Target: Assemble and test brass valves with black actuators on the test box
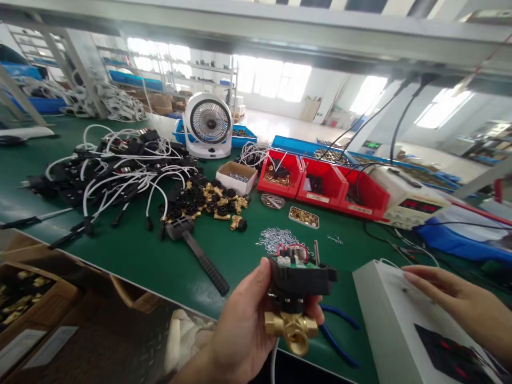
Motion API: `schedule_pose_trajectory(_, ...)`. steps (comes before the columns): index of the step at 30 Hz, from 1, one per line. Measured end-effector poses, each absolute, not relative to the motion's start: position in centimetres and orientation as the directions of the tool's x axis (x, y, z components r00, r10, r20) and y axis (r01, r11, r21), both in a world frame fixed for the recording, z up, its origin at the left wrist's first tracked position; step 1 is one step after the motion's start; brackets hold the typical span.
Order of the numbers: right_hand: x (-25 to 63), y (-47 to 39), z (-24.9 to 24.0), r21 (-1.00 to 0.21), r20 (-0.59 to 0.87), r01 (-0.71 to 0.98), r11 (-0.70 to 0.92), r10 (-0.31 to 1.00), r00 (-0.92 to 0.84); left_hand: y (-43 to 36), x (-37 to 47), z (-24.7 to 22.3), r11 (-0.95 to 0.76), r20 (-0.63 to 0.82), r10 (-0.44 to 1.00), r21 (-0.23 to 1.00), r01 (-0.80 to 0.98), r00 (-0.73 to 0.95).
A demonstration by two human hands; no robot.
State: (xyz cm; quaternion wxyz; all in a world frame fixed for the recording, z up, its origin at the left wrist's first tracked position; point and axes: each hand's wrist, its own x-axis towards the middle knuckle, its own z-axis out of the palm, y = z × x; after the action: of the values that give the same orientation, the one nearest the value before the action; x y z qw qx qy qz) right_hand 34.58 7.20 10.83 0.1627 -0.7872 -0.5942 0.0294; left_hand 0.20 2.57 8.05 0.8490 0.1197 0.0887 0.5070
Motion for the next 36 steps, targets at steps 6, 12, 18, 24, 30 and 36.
schedule_pose_trajectory(6,32.2,7.1,11.0,-0.471,-0.102,0.802,-0.366,0.926,0.363,2.5,0.5,7.8,0.609,0.173,0.773,0.067,-0.79,0.611)
schedule_pose_trajectory(12,32.5,7.0,10.7,-0.472,-0.063,0.803,-0.365,0.922,0.382,2.5,1.3,7.8,0.675,0.235,0.72,-0.016,-0.738,0.653)
schedule_pose_trajectory(18,33.1,7.5,10.0,-0.426,0.013,0.845,-0.323,0.932,0.363,2.2,1.5,7.6,0.675,0.224,0.703,0.091,-0.732,0.676)
schedule_pose_trajectory(24,32.9,7.2,9.8,-0.441,0.028,0.828,-0.345,0.917,0.397,2.2,1.9,7.5,0.702,0.256,0.67,0.086,-0.707,0.697)
schedule_pose_trajectory(30,32.6,7.1,9.9,-0.461,0.04,0.816,-0.35,0.91,0.413,1.9,2.3,7.0,0.706,0.267,0.672,0.05,-0.706,0.691)
schedule_pose_trajectory(36,32.1,6.9,10.1,-0.473,0.065,0.815,-0.334,0.909,0.411,1.5,2.5,6.3,0.697,0.189,0.691,0.079,-0.713,0.697)
